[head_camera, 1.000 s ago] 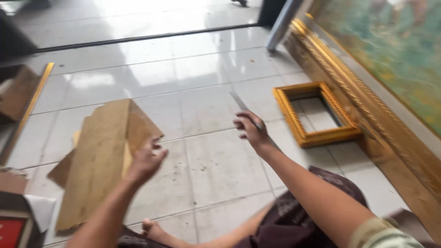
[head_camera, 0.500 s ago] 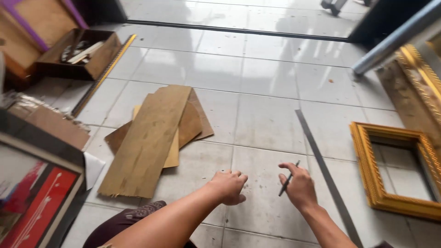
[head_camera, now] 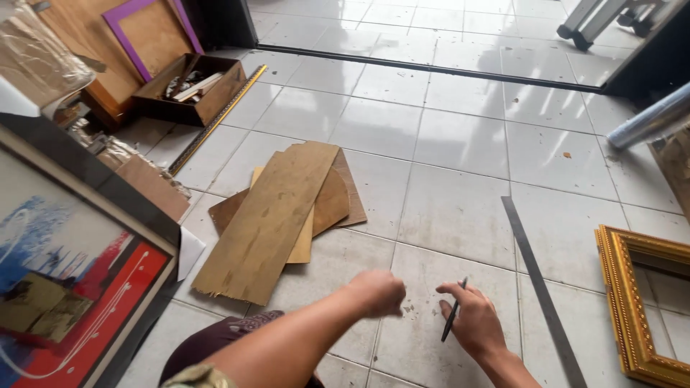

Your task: Measuring, marking, and cutting thin wood boards for picture framing using a ruler and utility knife.

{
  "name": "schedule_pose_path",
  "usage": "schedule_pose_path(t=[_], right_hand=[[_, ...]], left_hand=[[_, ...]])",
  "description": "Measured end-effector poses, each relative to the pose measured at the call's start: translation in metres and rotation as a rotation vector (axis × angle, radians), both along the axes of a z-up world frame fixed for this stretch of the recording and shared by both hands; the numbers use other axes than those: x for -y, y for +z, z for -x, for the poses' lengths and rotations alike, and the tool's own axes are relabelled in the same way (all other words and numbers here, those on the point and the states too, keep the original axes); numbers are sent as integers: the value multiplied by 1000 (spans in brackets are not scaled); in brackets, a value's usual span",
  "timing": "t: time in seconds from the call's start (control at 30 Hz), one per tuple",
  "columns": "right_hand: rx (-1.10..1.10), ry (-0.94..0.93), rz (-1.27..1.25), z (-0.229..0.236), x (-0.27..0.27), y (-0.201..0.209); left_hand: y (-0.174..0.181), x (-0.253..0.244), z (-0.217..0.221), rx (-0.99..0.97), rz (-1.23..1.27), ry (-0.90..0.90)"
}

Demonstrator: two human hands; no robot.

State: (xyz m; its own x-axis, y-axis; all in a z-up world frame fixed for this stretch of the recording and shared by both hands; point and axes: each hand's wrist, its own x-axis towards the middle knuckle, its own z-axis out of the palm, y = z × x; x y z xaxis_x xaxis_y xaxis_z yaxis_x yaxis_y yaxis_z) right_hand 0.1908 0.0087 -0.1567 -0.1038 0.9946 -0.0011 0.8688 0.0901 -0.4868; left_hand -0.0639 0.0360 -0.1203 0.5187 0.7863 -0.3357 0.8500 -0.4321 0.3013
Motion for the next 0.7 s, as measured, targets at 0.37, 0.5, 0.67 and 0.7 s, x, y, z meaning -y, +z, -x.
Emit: schedule_pose_path(t=[0.37,0.5,0.67,0.7], right_hand=[[-1128,-311,759,212,-35,27],[-1255,-353,900,318,-9,-12],[-981,-314,778,374,-6,-66],[-875,-347,680,370,2,-61]], left_hand=[[-19,-42,257,122,-126,985],[-75,-18,322,160,-202,1320],[-100,-21,341,-25,23,1607],[-94,-18,332,-95,28,1710]])
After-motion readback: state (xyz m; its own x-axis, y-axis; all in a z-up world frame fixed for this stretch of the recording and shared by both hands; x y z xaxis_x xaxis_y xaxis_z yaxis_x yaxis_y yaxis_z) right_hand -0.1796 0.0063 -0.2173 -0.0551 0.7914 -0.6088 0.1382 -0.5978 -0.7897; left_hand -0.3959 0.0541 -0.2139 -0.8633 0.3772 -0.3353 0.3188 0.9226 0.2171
